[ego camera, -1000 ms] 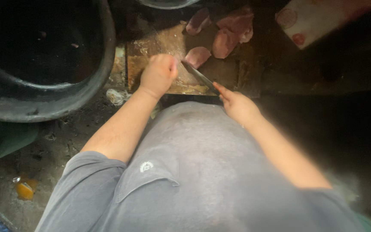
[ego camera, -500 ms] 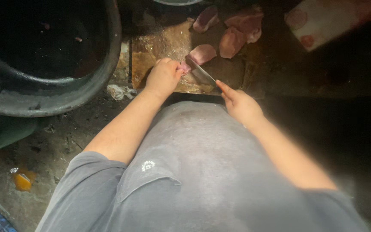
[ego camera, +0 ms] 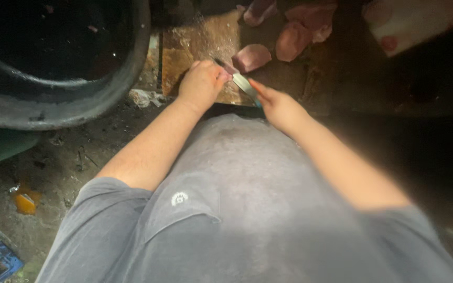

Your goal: The person slices pieces of raw meat on a wooden cutting board using a knife and places the cut pieces into a metal pot.

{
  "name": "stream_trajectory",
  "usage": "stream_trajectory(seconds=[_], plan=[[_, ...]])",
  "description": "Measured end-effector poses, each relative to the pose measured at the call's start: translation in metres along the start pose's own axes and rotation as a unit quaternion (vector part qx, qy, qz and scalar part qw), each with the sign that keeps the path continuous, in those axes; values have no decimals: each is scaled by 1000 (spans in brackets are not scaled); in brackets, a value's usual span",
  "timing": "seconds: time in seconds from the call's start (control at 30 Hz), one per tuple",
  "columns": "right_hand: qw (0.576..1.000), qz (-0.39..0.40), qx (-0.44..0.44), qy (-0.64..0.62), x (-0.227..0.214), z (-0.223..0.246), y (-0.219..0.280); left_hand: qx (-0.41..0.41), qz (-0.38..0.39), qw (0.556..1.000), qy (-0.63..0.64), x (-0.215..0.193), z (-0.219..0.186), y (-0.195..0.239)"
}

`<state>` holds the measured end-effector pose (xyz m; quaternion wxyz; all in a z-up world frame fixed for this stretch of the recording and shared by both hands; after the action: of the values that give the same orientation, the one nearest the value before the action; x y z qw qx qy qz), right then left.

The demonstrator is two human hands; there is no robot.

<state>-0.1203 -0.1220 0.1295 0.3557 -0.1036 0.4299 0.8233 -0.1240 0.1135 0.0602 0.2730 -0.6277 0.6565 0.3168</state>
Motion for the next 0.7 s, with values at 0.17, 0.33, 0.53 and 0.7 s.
stream_trajectory(seconds=[0.17,0.33,0.53,0.7], plan=[[997,-16,-69,21,-7,9,-11,-28,-7,999,-24,10,6,-5],[988,-22,-101,118,-20,-35,43,-129,-61,986,-84,18,36,-28],[988,-8,-9,152,-23,-44,61,78,-70,991,-89,1,-3,-23],[992,-120,-16,19,-25,-62,82,120,56,989,-61,16,-25,-18]])
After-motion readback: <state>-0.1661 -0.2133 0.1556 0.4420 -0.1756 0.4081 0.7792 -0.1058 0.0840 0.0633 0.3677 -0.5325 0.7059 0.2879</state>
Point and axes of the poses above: each hand's wrist, its own y-axis away from the middle knuckle, its own x-axis out of the palm, z = x × y, the point moved 1 cm from there along -y, towards the middle knuckle, and after that the axes turned 8 degrees about -x, right-handed, at the moved point
